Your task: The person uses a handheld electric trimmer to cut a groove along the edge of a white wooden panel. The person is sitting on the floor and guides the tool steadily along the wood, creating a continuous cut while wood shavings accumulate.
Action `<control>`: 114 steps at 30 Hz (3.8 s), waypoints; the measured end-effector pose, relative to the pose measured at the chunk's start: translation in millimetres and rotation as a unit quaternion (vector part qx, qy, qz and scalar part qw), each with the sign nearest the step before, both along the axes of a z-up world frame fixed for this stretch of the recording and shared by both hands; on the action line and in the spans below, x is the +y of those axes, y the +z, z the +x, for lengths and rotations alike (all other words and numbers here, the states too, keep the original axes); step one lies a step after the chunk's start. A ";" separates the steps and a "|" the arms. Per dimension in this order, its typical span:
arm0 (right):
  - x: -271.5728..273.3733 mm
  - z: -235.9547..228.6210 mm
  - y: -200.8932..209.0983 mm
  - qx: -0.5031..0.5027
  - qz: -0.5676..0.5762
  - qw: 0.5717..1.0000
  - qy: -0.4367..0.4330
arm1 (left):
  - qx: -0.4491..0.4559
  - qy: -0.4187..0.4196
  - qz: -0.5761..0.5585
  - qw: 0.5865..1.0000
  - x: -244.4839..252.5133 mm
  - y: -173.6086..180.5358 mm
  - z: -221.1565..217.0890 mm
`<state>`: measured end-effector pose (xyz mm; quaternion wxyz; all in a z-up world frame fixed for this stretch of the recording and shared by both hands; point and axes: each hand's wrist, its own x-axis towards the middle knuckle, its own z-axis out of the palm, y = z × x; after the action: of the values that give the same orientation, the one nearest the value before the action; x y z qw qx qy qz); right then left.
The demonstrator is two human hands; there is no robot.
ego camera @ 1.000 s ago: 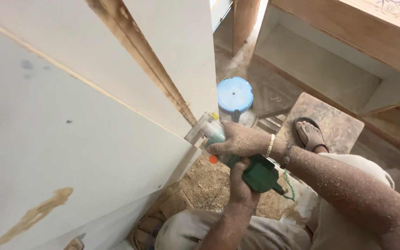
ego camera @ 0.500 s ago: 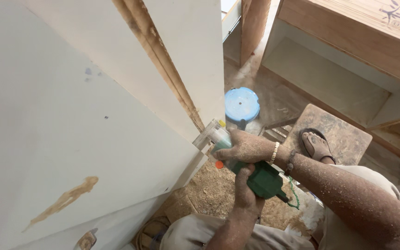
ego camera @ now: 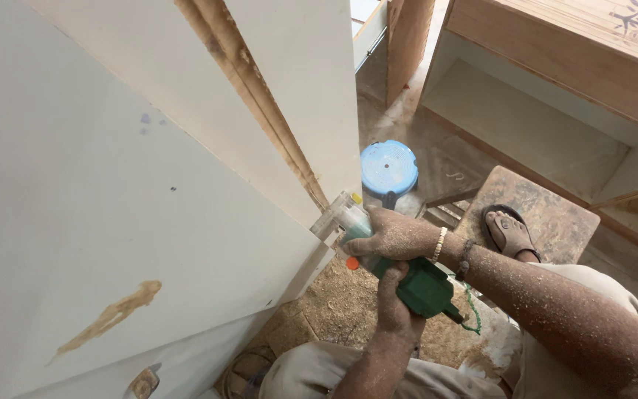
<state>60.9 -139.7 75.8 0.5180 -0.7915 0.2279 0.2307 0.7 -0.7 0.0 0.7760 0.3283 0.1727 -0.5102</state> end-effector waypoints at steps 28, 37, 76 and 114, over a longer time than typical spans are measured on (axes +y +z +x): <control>0.1 -0.7 -11.4 -0.024 -0.004 1.000 -0.001 | 0.000 0.025 -0.042 0.999 -3.1 -3.8 -1.9; 0.5 1.9 -18.6 0.000 -0.026 1.000 0.008 | 0.014 0.018 -0.024 0.999 -2.0 -4.8 -1.9; 1.6 -0.2 0.3 -0.005 0.014 1.000 -0.008 | 0.008 0.018 -0.059 0.998 4.9 -15.3 -5.2; 2.0 -0.2 -11.8 0.001 -0.003 1.000 0.001 | 0.016 0.010 -0.030 0.999 5.4 -19.8 -5.0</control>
<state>60.7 -137.8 64.0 0.5151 -0.7930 0.2285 0.2314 -4.3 4.7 -19.8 0.7877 0.2949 0.1729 -0.5126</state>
